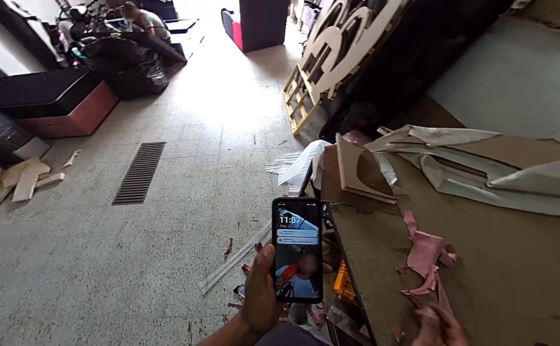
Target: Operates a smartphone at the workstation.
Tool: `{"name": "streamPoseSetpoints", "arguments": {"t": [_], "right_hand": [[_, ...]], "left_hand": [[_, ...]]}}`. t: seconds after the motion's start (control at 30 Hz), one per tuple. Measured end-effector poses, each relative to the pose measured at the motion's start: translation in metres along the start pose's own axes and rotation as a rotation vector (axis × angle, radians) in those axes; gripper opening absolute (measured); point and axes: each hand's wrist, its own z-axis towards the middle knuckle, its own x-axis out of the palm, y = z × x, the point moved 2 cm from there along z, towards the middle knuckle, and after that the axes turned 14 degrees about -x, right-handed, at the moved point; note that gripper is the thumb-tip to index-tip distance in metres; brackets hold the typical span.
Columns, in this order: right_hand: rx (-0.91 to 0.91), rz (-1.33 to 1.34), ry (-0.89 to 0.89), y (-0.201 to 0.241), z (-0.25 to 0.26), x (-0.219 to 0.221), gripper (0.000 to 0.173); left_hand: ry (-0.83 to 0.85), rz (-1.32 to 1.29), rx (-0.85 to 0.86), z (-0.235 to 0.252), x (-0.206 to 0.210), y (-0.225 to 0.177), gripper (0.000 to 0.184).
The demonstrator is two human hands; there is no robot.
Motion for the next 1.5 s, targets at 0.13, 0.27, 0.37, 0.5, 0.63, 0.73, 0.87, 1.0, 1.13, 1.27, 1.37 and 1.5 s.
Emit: {"name": "streamPoseSetpoints", "arguments": {"t": [0.13,0.27,0.37,0.5,0.63,0.73,0.87,1.0,1.13,1.27,1.37,1.5], "right_hand": [[-0.060,0.486,0.244,0.115,0.025,0.039,0.032],[-0.098,0.840,0.355,0.189,0.041,0.065,0.061],[-0.149,0.930,0.374,0.205,0.050,0.075,0.080],[-0.148,0.940,0.287,0.201,0.055,0.081,0.077],[-0.125,0.999,0.230,0.186,0.064,0.071,0.079],[-0.126,0.969,0.092,0.162,0.072,0.065,0.075],[-0.051,0.881,-0.101,0.106,0.095,0.045,0.064],[-0.001,0.710,-0.299,0.018,0.118,0.008,0.061],[0.109,0.528,-0.500,-0.081,0.121,-0.049,0.064],[0.173,0.324,-0.639,-0.167,0.099,-0.105,0.066],[0.232,0.125,-0.713,-0.223,0.081,-0.137,0.064],[0.318,0.232,-0.770,-0.284,0.067,-0.165,0.067]], "left_hand": [[-0.033,0.000,-0.017,0.012,0.012,0.014,0.075],[-0.184,0.013,0.024,0.023,0.028,0.029,0.065],[-0.253,0.018,0.037,0.031,0.042,0.038,0.059],[-0.304,0.057,0.062,0.038,0.057,0.050,0.057],[-0.354,0.130,0.015,0.049,0.075,0.066,0.054],[-0.357,0.169,-0.008,0.070,0.089,0.088,0.054],[-0.248,0.196,-0.080,0.123,0.110,0.140,0.056],[-0.123,0.256,-0.302,0.189,0.132,0.221,0.060],[0.080,0.237,-0.583,0.248,0.151,0.327,0.056],[0.183,0.184,-0.763,0.275,0.171,0.444,0.052],[0.178,0.197,-0.861,0.283,0.182,0.525,0.053],[0.343,0.255,-0.933,0.301,0.186,0.608,0.054]]}}
